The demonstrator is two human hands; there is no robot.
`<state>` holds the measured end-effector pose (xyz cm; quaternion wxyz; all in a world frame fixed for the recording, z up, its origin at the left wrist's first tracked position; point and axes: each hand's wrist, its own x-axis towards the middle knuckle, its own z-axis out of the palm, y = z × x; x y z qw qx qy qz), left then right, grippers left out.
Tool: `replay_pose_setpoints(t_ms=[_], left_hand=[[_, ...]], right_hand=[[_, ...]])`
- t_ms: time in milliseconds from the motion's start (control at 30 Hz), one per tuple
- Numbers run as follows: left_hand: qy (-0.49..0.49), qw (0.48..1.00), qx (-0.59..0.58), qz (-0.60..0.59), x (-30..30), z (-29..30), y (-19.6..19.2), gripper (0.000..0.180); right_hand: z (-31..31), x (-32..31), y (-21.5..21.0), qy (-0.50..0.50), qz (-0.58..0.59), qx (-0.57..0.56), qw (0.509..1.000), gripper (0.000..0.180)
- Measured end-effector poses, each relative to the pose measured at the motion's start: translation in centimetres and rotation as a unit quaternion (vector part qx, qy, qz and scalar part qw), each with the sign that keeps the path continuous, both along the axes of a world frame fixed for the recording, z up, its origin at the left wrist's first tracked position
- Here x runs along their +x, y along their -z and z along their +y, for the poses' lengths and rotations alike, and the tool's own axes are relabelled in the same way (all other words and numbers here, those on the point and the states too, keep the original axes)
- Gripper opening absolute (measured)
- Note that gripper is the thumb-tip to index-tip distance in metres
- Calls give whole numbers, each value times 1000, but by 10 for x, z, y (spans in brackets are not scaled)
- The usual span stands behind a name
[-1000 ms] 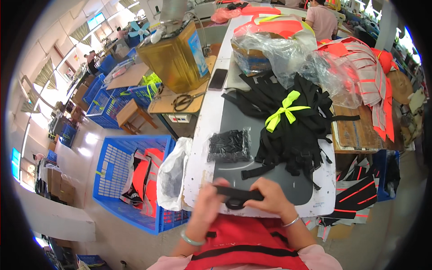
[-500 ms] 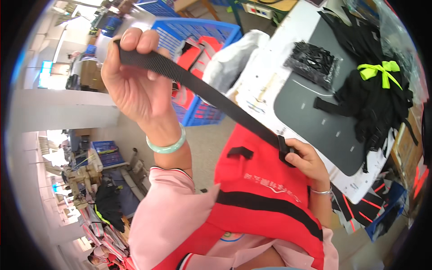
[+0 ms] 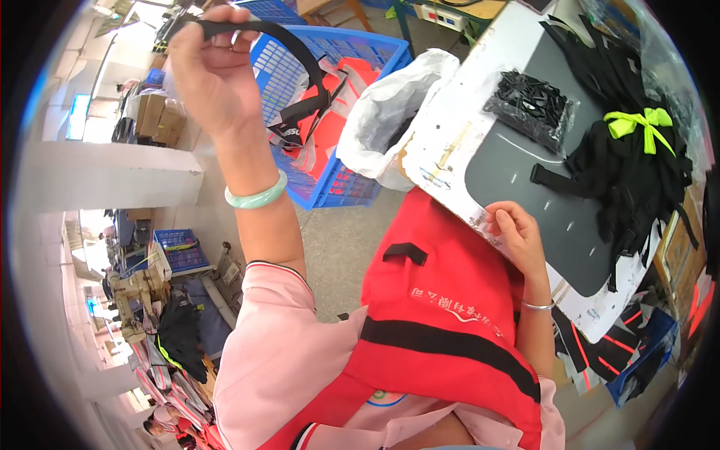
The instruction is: Manually attaching plastic buckles and adjusting sliders on black nylon straps.
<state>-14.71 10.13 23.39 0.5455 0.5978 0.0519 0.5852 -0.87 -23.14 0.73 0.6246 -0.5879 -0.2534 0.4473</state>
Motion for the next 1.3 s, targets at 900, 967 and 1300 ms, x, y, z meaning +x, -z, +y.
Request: replay_pose_setpoints(t_ms=[900,967,1300], left_hand=[[187,798,384,426,177,-188,230,24],[189,816,352,418,169,-184,233,19],[405,754,-311,413,73,-217,178,8]], right_hand=[[-66,16,-175,5,13,778,628,8],[-79,24,-155,-14,23,779,627,8],[-24,24,-43,94,186,90,974,30]])
